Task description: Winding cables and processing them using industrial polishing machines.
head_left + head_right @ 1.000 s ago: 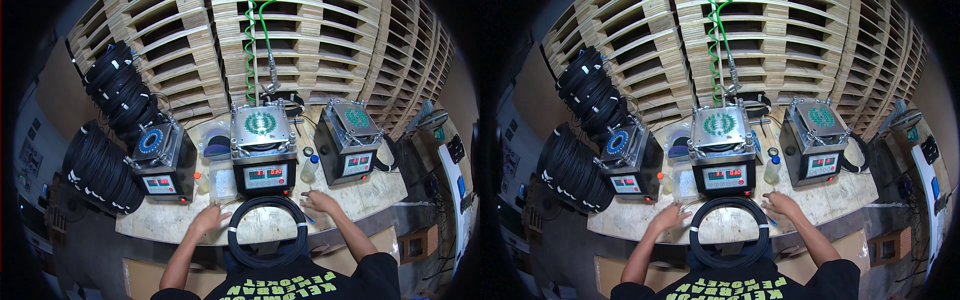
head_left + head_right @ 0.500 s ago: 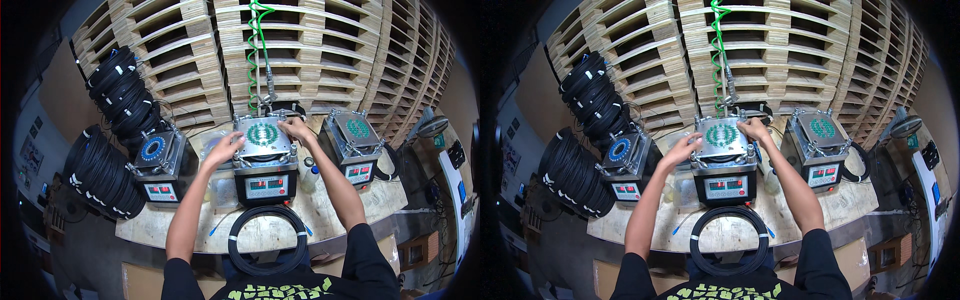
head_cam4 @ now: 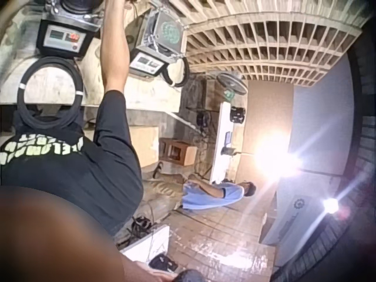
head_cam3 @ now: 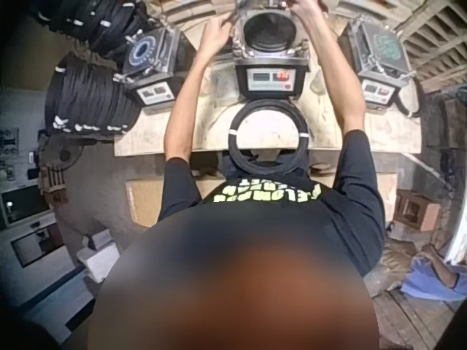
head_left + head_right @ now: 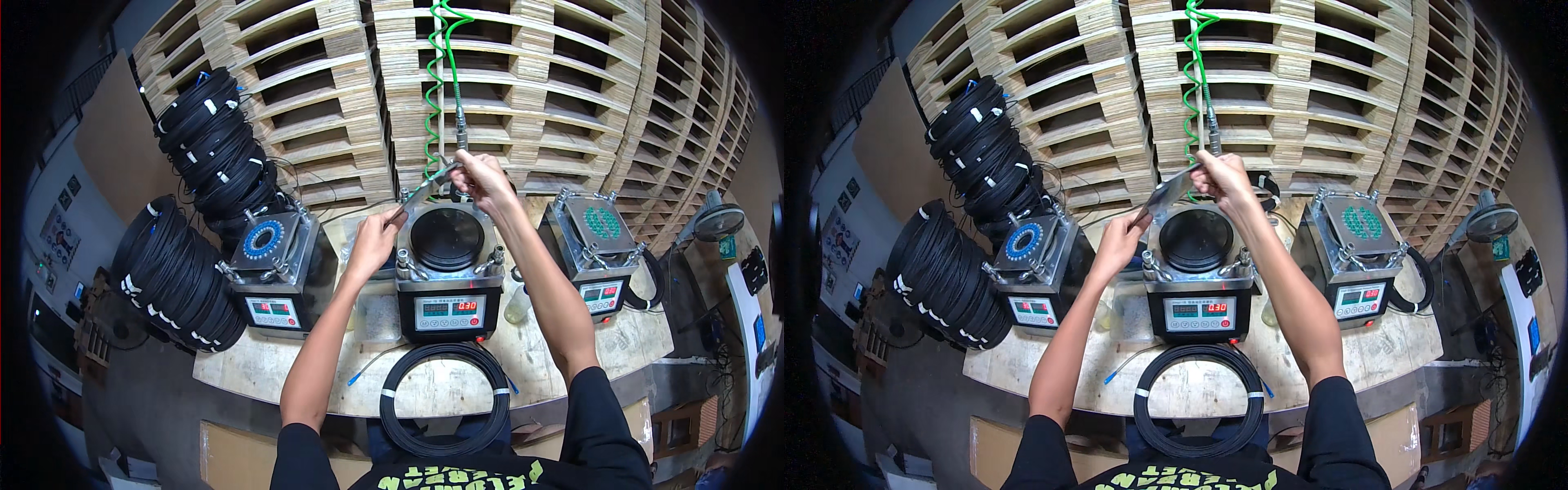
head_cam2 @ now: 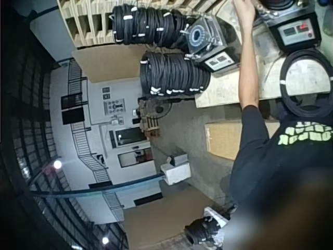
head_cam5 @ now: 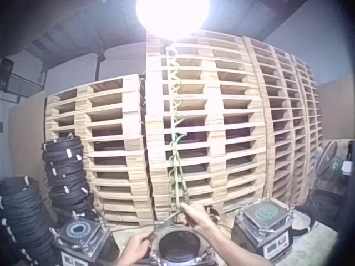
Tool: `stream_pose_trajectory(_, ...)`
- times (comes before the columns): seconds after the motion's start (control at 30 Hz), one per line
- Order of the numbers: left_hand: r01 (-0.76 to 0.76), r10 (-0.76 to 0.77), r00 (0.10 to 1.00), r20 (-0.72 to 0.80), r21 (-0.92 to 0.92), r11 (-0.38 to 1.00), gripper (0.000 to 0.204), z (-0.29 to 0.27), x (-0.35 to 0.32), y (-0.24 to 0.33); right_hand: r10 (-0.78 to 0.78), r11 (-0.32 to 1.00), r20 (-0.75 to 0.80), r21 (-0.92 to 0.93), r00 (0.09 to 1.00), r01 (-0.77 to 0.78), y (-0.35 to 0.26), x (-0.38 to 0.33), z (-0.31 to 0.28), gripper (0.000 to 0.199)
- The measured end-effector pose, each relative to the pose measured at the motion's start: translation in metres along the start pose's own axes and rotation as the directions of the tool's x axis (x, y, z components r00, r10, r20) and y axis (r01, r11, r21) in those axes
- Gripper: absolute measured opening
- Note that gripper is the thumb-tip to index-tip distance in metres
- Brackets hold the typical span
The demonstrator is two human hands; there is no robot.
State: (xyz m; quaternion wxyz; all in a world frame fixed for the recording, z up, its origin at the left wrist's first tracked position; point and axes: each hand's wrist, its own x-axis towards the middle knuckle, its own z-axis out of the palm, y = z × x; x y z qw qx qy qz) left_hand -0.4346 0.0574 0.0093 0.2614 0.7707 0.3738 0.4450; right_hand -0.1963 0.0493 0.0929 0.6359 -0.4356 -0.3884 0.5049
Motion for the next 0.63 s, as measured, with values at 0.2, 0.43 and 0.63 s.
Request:
stream_pose_trajectory(0.2,-0.031,0.042,0.995,-0.087,0.117,0.993,0.034,0.015,-0.002,-0.027,-0.126,0.991,-0.097,-0.065,0.987,0.12,0.02,0.015,0.039,0.027)
stream_pose_trajectory(0.43,0.057,-0.05,0.988,-0.145,0.048,0.997,0.048,0.014,0.001,-0.036,-0.144,0.989,-0.013,-0.041,0.99,0.143,0.02,0.019,0.045,0.02)
stream_pose_trajectory(0.63,0.182,-0.165,0.978,-0.124,0.142,0.973,0.045,0.012,0.012,-0.055,-0.21,0.947,-0.047,-0.257,0.977,0.191,0.012,0.035,0.002,0.019)
